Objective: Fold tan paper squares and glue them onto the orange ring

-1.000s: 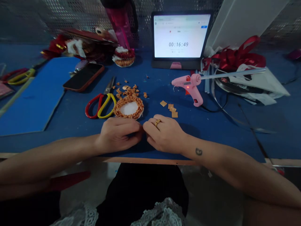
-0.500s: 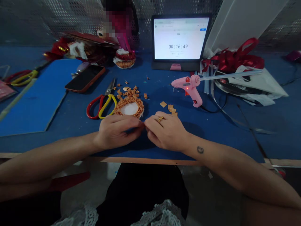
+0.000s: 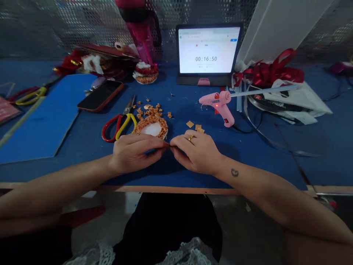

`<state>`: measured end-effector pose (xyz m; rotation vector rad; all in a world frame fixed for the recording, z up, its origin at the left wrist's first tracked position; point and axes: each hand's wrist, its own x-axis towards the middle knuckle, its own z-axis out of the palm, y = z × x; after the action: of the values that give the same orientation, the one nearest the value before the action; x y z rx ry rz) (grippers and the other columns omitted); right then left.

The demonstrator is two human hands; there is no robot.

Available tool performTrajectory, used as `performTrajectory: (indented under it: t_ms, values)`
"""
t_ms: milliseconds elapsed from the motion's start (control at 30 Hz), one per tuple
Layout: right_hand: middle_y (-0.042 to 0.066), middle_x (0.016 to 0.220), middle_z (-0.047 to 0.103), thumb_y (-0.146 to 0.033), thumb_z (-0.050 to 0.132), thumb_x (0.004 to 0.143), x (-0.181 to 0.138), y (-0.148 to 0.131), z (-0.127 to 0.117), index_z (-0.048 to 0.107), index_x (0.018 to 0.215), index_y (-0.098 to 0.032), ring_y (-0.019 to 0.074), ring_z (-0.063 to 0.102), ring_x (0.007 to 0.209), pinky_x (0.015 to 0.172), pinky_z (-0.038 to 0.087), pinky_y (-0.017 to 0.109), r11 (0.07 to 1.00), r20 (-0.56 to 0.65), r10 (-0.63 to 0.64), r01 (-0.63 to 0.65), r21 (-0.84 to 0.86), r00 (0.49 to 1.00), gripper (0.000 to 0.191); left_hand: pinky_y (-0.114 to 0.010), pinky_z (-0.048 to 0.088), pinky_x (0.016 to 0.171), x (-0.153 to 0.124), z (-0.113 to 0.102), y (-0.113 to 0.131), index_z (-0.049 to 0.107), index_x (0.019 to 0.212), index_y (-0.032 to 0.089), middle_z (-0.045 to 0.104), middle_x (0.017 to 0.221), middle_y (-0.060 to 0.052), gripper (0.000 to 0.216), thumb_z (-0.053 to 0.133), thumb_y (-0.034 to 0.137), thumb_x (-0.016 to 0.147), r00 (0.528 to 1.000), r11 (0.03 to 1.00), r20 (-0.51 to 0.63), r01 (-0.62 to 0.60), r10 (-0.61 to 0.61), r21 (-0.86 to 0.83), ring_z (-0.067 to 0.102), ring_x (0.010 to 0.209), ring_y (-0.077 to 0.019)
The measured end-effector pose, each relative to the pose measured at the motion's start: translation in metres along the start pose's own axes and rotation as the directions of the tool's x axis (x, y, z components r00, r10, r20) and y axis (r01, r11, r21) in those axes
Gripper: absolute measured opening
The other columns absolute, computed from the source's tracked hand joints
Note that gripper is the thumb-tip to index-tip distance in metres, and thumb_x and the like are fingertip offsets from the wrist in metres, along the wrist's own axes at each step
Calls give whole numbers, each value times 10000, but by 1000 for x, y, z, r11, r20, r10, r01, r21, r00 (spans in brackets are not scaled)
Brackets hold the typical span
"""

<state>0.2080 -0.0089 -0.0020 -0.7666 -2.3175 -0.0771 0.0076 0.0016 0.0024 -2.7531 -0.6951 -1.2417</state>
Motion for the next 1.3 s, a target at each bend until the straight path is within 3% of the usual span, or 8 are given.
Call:
performTrajectory:
  t_ms: [433,667,800,867,967,1067,1167,1300]
  values:
    - [-17,681,602,-196,509,775,0,7,-3,567,821,-186,101,515,635,629,422,235,997,-1,-17,17,-76,1000,75,-135,496,613,0,0,-1,617,819,154,666,729,21,72,572,140,764,1000,999,8,29,-28,-31,616,644,-55]
    - [-23,425,422,-201,531,734,-5,51,-52,475,502,-197,82,414,461,480,321,239,954,-281,9,-92,-285,960,238,-113,457,545,3,-1,-5,633,771,149,661,663,27,49,594,143,742,991,992,-40,124,-125,-39,593,566,-39]
    - [-31,383,380,-326,594,722,-17,90,-83,459,423,-173,38,347,404,453,265,232,943,-50,167,-174,-284,985,362,-126,456,526,3,-1,-6,640,758,152,662,651,24,47,602,153,729,985,985,-49,166,-168,-54,586,542,-48]
    - [-40,382,387,-439,614,697,-23,109,-89,532,484,-172,26,330,388,448,258,229,883,65,402,-369,-290,913,350,-125,454,518,3,-2,-6,637,762,155,662,650,26,52,594,149,734,985,983,-38,166,-170,-77,584,534,-46]
    - [-7,508,527,-518,642,629,-27,130,-81,634,708,-168,44,427,456,482,304,233,759,57,628,-595,-265,776,359,-126,442,492,3,-2,-5,633,758,160,653,624,32,46,594,150,735,985,983,-30,164,-167,-84,568,500,-41]
    - [27,579,580,-520,671,577,-26,139,-59,636,755,-140,58,471,488,485,323,235,737,110,676,-666,-116,729,422,-128,439,483,2,-2,-6,633,756,167,647,608,37,46,593,158,735,984,982,-25,172,-175,-80,564,494,-40]
    - [12,456,518,-499,653,618,-25,138,-38,611,642,-118,58,445,409,428,302,222,736,150,674,-676,-50,723,385,-123,435,483,2,-1,-7,636,754,166,649,609,39,46,593,165,737,983,981,-25,181,-183,-75,554,481,-31]
    - [37,471,539,-459,589,713,-23,129,-34,632,730,-89,73,476,396,415,334,214,734,164,661,-676,61,732,373,-116,425,479,2,0,-9,640,740,160,644,602,37,46,595,168,736,979,979,-24,199,-201,-53,545,474,-26]
